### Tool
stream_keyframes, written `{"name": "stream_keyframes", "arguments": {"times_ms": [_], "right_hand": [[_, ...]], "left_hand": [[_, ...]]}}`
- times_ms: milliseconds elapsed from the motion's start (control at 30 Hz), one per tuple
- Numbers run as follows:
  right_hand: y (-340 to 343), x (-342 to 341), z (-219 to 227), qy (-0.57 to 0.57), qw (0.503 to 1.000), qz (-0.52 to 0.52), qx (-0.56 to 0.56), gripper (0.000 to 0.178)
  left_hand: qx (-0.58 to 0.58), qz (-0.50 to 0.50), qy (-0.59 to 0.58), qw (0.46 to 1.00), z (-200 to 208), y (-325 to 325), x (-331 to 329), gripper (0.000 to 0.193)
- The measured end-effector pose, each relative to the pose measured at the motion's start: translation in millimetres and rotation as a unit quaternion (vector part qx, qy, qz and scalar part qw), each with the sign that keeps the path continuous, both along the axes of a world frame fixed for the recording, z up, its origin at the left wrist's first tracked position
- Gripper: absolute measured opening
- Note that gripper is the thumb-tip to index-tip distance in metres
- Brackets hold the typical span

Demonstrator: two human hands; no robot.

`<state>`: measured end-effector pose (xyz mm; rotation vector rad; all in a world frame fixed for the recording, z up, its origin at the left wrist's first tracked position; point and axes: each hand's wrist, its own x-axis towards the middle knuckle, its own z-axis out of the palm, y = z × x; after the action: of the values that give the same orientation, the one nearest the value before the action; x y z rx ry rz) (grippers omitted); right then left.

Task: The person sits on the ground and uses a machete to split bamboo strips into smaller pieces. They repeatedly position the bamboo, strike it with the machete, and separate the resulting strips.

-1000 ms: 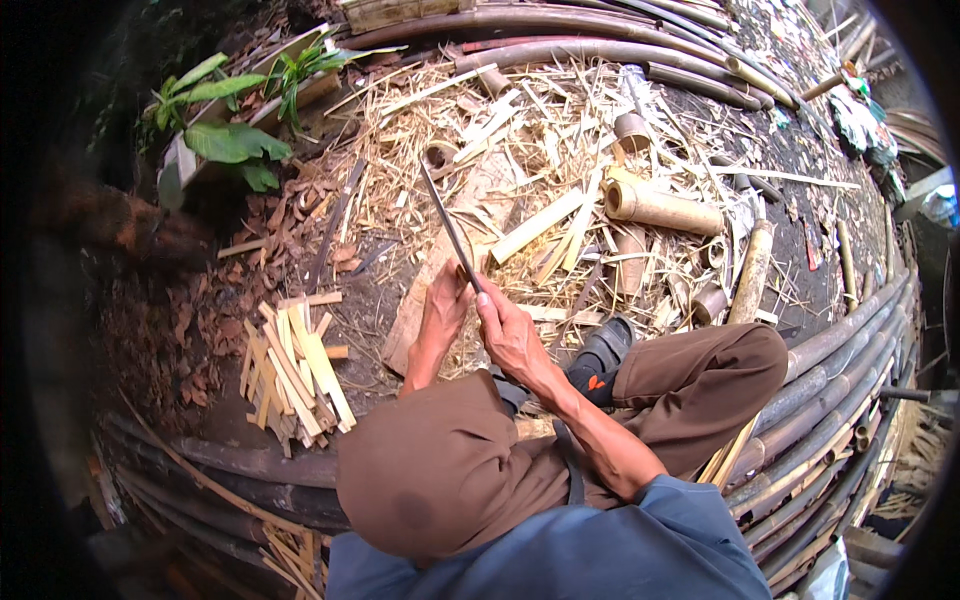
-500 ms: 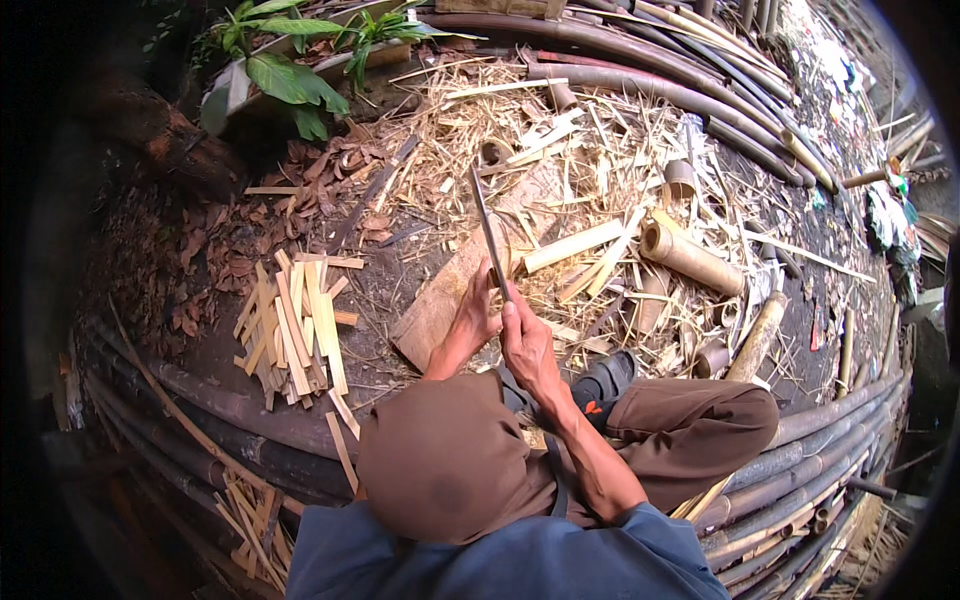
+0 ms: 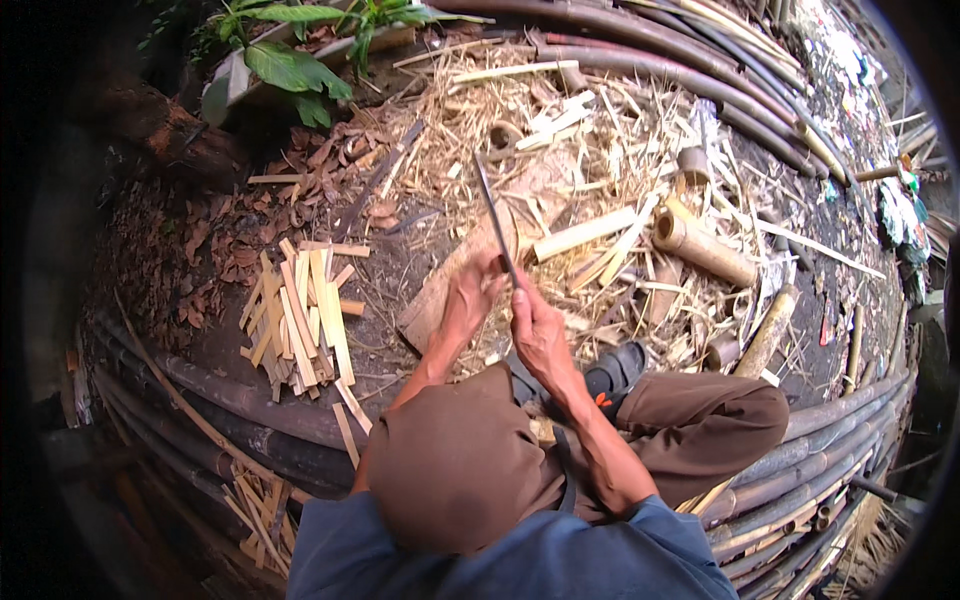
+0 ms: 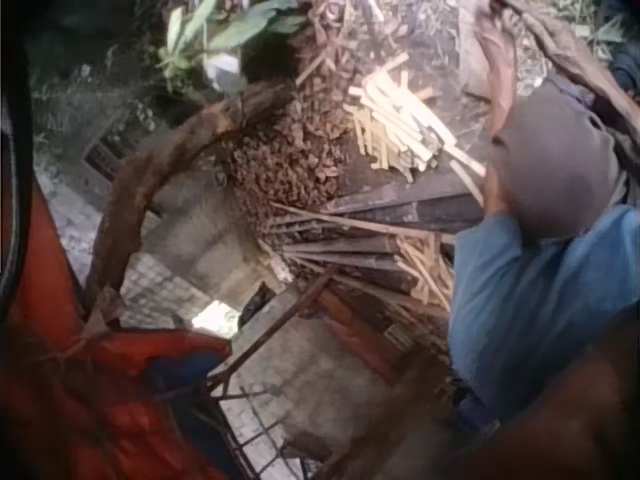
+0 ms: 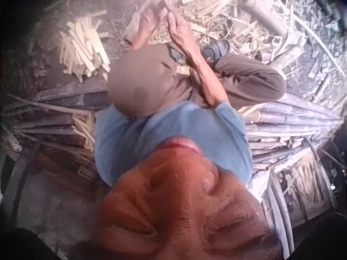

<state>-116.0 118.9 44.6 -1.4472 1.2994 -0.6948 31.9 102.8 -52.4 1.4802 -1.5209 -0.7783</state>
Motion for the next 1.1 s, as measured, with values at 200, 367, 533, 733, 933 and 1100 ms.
{"name": "stream_keyframes", "arguments": {"times_ms": [200,367,533,733,933,1100], "right_hand": [[-10,-10,13,-0.047,0.997,-0.033,-0.052,0.043],[-19,-18,-20,0.016,0.999,-0.024,-0.042,0.047],[-24,-17,2,-0.010,0.999,-0.023,-0.033,0.056],[-19,-22,1,-0.020,0.998,-0.002,-0.058,0.058],[-24,6,-60,0.103,0.993,0.052,-0.025,0.053],[-37,-16,-68,0.037,0.997,0.021,-0.060,0.066]], "left_hand": [[0.036,-0.029,-0.019,0.999,27,-22,-4,0.059],[-0.035,-0.002,-0.099,0.995,53,-6,-4,0.062],[0.059,0.007,-0.109,0.992,45,2,13,0.046],[0.132,0.097,-0.014,0.986,53,39,40,0.042],[-0.094,0.054,-0.129,0.986,77,-13,-4,0.049],[-0.117,0.062,-0.105,0.986,73,-42,-16,0.036]]}}
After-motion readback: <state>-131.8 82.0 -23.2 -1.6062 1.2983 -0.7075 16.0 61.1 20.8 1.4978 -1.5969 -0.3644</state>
